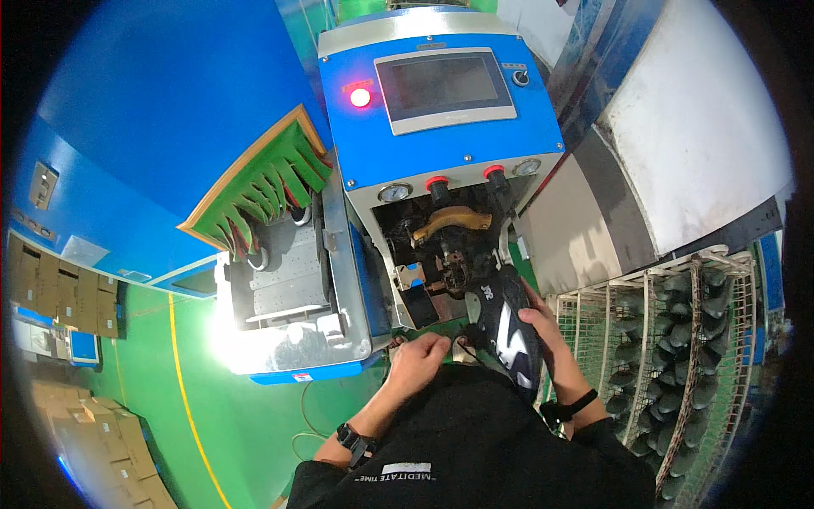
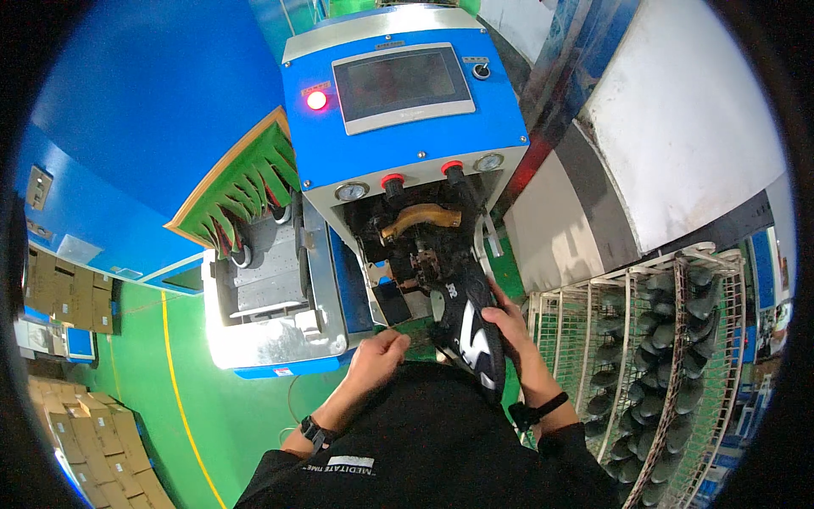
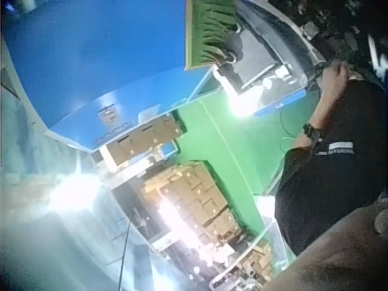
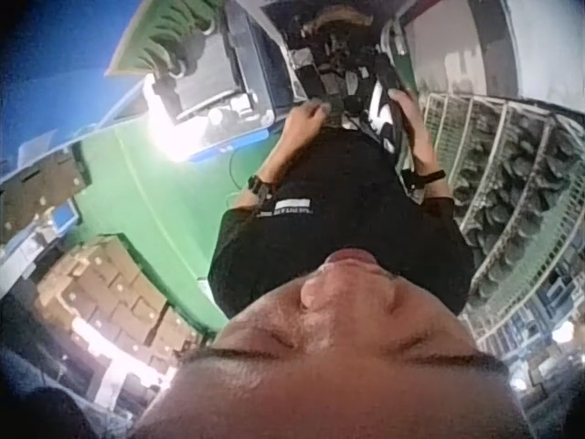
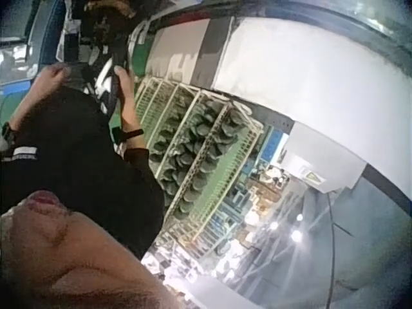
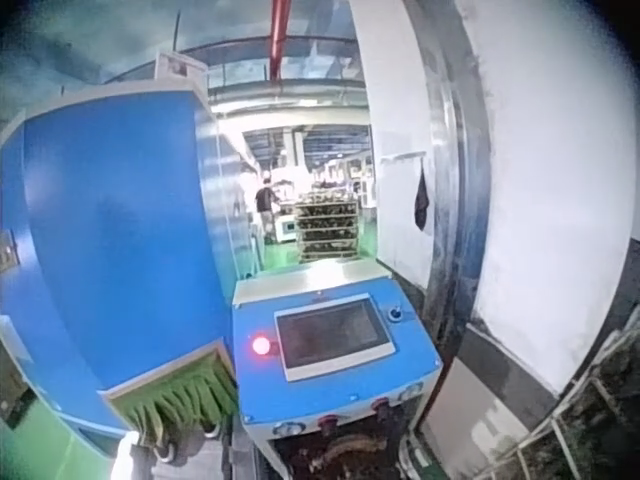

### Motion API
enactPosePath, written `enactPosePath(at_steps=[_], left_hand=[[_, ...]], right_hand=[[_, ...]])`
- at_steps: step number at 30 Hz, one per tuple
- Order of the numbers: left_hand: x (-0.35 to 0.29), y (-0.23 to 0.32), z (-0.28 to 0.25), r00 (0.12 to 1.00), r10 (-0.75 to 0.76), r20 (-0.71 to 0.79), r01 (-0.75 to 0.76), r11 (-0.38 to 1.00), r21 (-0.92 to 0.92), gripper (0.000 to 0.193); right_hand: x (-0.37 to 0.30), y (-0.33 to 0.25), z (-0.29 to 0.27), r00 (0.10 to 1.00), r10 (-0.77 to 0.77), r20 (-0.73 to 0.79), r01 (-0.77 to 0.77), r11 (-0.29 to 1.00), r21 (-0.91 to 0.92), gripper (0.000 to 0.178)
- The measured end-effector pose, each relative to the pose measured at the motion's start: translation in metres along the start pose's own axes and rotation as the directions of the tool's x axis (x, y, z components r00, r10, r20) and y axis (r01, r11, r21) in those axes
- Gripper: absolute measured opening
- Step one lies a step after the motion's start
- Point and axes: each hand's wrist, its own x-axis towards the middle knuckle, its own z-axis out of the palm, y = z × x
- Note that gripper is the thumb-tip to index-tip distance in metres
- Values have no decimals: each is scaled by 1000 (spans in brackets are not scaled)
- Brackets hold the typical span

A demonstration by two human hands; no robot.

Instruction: Placing shoe lasts into a manufacturing machine and then placing assembled shoes onto a conveyor belt.

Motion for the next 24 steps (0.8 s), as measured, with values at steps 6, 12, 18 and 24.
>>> enactPosePath(at_steps=[6,12,18,24], left_hand=[[4,-31,-16,994,105,28,-107,991,85,37],[8,-58,-38,996,91,-21,-89,992,89,33],[13,-93,-33,997,57,-47,-55,997,48,33],[21,-89,-42,997,21,-68,-19,999,28,34]], right_hand=[[43,-54,59,970,-241,27,206,760,-617,87],[92,-67,108,988,-151,4,78,490,-868,91],[136,-47,137,997,27,-67,-68,58,-996,94],[144,-35,157,976,-81,-201,-202,-5,-979,93]])
